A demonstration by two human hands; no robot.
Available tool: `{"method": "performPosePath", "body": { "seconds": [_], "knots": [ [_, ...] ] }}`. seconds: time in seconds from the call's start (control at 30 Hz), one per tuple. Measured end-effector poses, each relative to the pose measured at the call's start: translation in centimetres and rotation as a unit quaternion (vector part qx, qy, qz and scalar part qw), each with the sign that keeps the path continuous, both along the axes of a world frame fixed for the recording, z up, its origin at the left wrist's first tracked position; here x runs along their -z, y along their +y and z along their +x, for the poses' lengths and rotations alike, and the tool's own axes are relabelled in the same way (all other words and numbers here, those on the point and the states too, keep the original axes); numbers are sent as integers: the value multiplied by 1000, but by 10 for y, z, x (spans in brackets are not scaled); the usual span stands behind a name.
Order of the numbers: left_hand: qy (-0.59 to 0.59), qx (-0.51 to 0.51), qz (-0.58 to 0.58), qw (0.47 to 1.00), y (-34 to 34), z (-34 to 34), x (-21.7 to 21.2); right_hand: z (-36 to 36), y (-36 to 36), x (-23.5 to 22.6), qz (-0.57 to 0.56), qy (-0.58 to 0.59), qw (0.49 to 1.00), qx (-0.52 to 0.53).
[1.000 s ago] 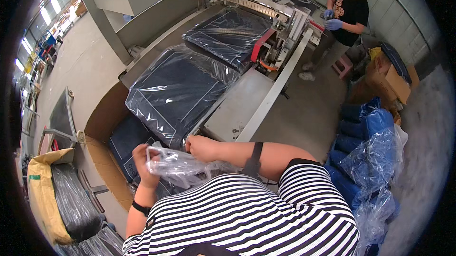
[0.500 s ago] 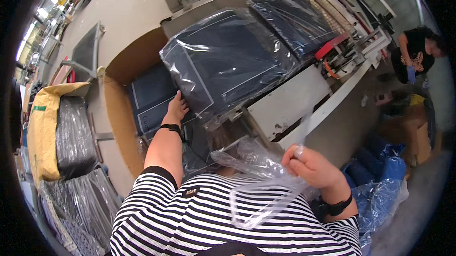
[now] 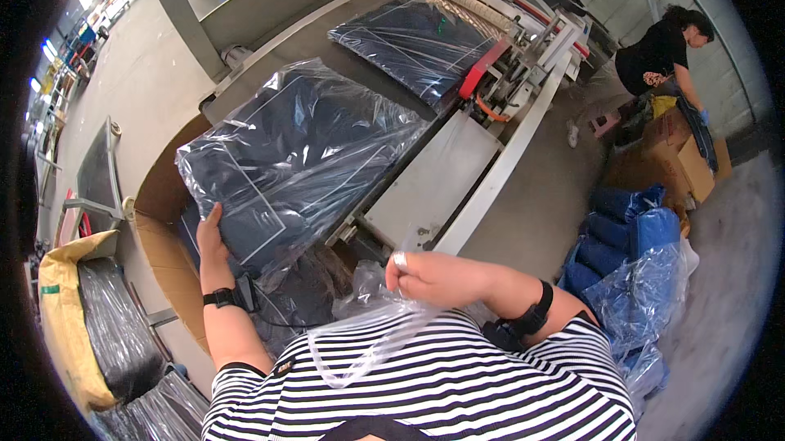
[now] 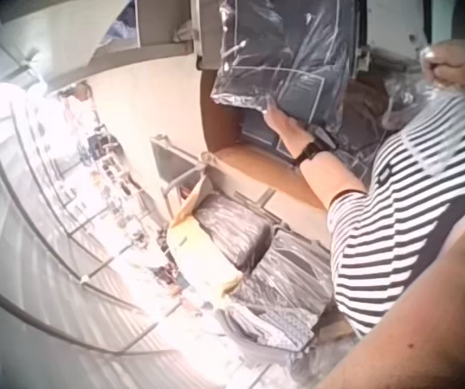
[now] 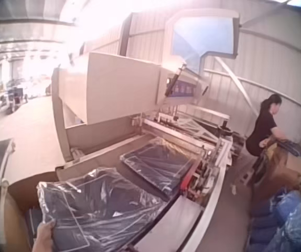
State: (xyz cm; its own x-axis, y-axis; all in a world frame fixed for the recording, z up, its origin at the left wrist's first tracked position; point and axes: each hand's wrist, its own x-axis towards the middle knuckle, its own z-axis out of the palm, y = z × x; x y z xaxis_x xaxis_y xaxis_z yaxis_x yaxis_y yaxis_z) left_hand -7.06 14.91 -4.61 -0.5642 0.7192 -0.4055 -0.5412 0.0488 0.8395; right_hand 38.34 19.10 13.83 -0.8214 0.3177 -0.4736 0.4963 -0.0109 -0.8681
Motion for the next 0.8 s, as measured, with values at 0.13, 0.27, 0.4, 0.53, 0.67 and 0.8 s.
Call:
{"method": "performPosePath", "body": {
  "seconds": [0.13, 0.27, 0.4, 0.53, 0.67, 0.8],
  "knots": [
    [50, -1, 94, 994, -56, -17, -73, -6, 1, 5, 19, 0, 1000, -5],
    [102, 25, 93, 990, -136, -37, -123, -10, -4, 7, 69, -5, 997, 16],
    [180, -25, 48, 982, -203, -50, -148, -10, -11, 21, 13, 19, 996, 84],
    [207, 18, -24, 978, -224, -37, -159, -24, -15, 22, -26, 40, 993, 112],
    [214, 52, -128, 967, -231, -35, -121, -34, -19, 26, -9, 44, 991, 123],
    [205, 38, -157, 965, -257, -38, -83, -34, -24, 36, -7, 47, 992, 117]
  ]
}}
